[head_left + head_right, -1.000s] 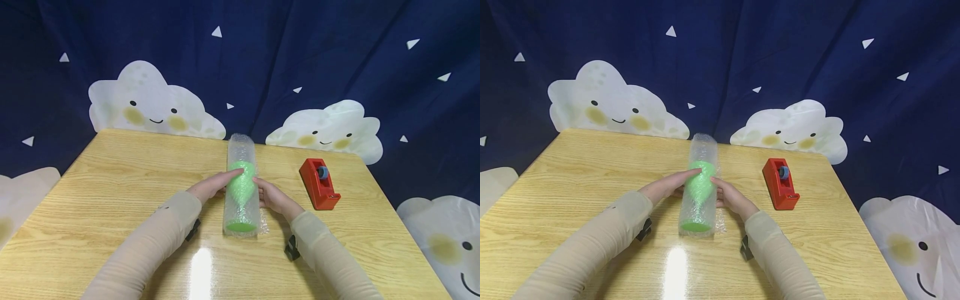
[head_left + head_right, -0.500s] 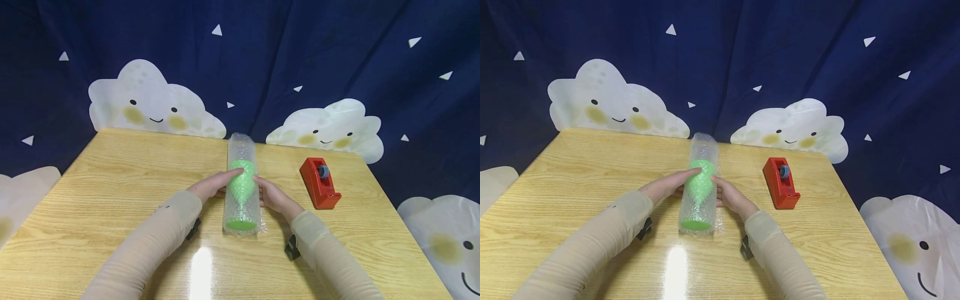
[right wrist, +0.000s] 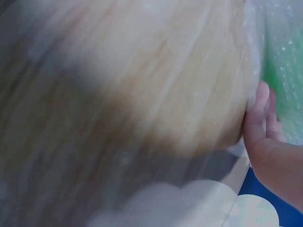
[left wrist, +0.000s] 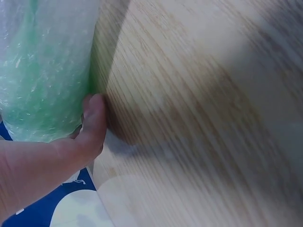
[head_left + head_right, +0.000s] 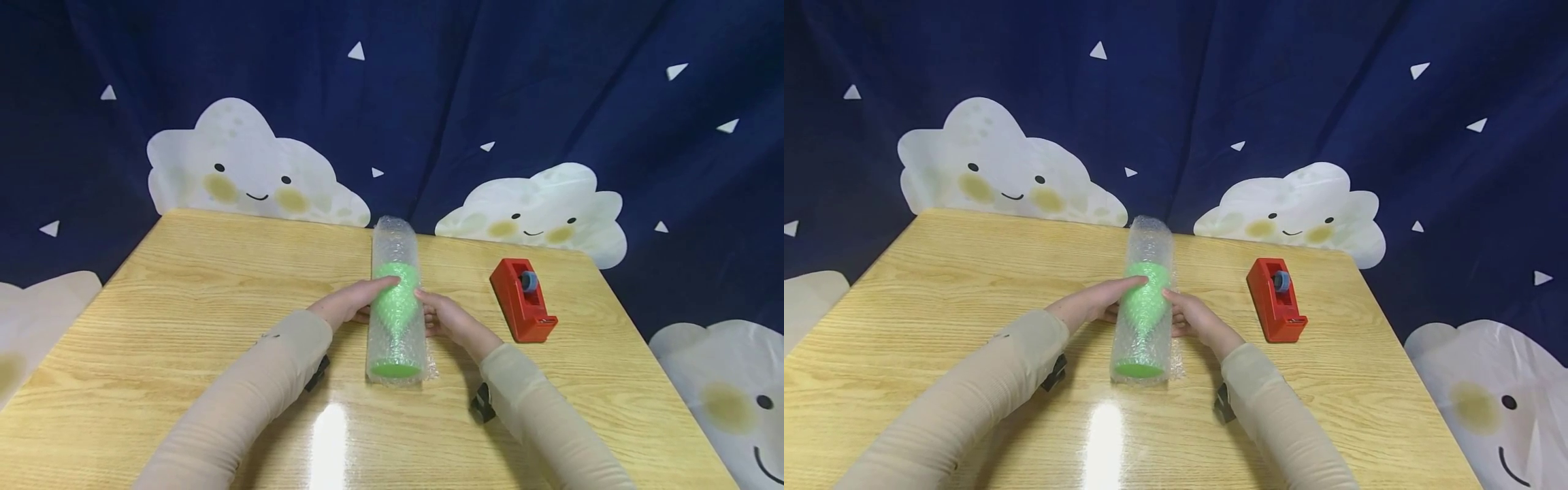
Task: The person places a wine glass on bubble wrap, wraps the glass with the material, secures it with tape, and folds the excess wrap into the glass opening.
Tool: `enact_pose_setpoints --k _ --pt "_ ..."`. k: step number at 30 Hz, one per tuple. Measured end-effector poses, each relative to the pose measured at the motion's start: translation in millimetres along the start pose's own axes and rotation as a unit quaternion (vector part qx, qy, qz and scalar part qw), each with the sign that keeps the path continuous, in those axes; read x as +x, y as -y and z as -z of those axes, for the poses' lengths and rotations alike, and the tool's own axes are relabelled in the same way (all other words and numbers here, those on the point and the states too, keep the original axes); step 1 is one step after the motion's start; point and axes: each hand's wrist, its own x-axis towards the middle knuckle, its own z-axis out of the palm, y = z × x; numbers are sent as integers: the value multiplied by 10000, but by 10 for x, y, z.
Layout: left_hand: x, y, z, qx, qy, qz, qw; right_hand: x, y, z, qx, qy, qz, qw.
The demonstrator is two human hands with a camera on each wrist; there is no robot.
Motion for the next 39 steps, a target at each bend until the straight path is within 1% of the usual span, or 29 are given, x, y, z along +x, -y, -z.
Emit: enact_pose_setpoints --k 4,16,22,27,30,35,39 --pt "-3 7 -14 39 31 14 10000 -11 -19 11 -91 -22 61 9999" --pt "-21 17 0 107 -36 -38 9999 40 -75 5 -12 -89 123 9999" --pt "-10 30 -8 62 -36 -103 9999 36 -78 17 -160 139 219 9995" --pt "-21 18 -3 126 -25 -58 9999 36 -62 10 -313 340 313 9984" --pt "-25 10 -3 161 21 -37 9999 32 -47 7 -306 362 325 9984" --pt "-31 4 -6 173 93 -71 9998 32 -61 11 -360 241 308 9986" --pt "-36 8 -7 136 111 -100 9998 33 -87 26 -240 255 374 9987"
